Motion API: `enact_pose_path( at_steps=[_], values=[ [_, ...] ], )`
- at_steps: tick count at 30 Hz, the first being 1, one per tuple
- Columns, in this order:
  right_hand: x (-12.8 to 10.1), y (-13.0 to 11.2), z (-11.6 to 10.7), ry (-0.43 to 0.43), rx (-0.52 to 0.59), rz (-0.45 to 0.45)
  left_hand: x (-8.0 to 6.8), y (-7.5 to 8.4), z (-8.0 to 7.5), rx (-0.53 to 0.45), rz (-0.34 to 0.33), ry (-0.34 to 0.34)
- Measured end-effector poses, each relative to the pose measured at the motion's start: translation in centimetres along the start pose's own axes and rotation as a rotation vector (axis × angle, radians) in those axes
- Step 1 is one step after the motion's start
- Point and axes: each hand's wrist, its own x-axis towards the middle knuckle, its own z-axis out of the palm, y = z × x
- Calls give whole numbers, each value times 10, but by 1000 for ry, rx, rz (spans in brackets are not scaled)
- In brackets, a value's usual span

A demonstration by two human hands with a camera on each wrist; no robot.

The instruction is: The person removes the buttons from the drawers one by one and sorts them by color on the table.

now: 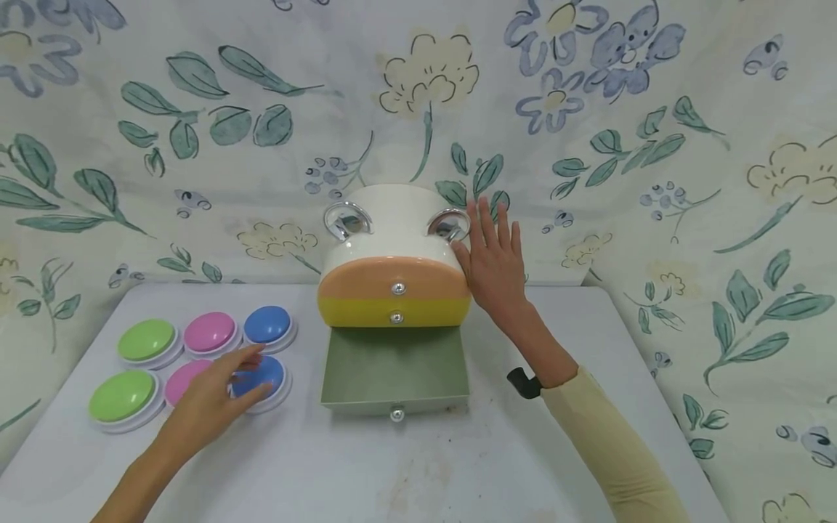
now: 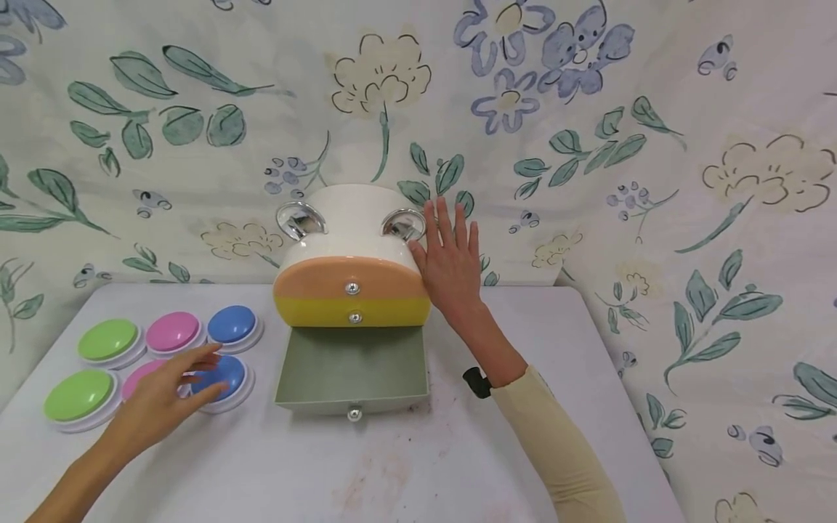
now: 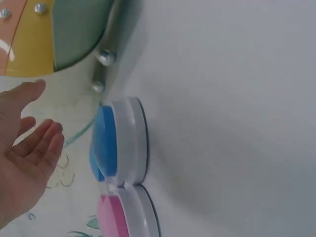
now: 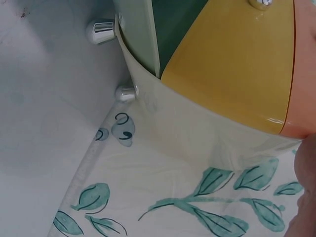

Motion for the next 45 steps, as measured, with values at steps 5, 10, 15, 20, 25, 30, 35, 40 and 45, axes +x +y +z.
enact_pose_path(
  at_steps=[5, 10, 15, 20, 25, 30, 35, 40, 45],
  values=[
    [1, 1, 0, -7, 14, 10, -11, 29, 10, -98, 146, 224],
    [1, 0, -1, -28, 27, 19, -24, 57, 29, -170, 183, 267],
    [1, -1, -2, -35, 15, 25, -35, 78, 54, -250, 171, 235],
    [1, -2, -2, -32, 14, 29, -40, 92, 79, -339, 131, 174],
    [0, -2, -2, -24, 25, 25, -38, 100, 102, -379, 57, 79],
    [0, -2, -1, -9, 5, 25, -35, 102, 124, -323, 124, 77],
    [-1, -2, -1, -6, 5, 22, -30, 101, 140, -259, 179, 161],
    [-1, -2, 0, -1, -2, 18, -24, 102, 143, -300, 148, 205],
    [-1, -1, 0, 9, -16, 17, -21, 102, 147, -350, 183, 260]
  ],
)
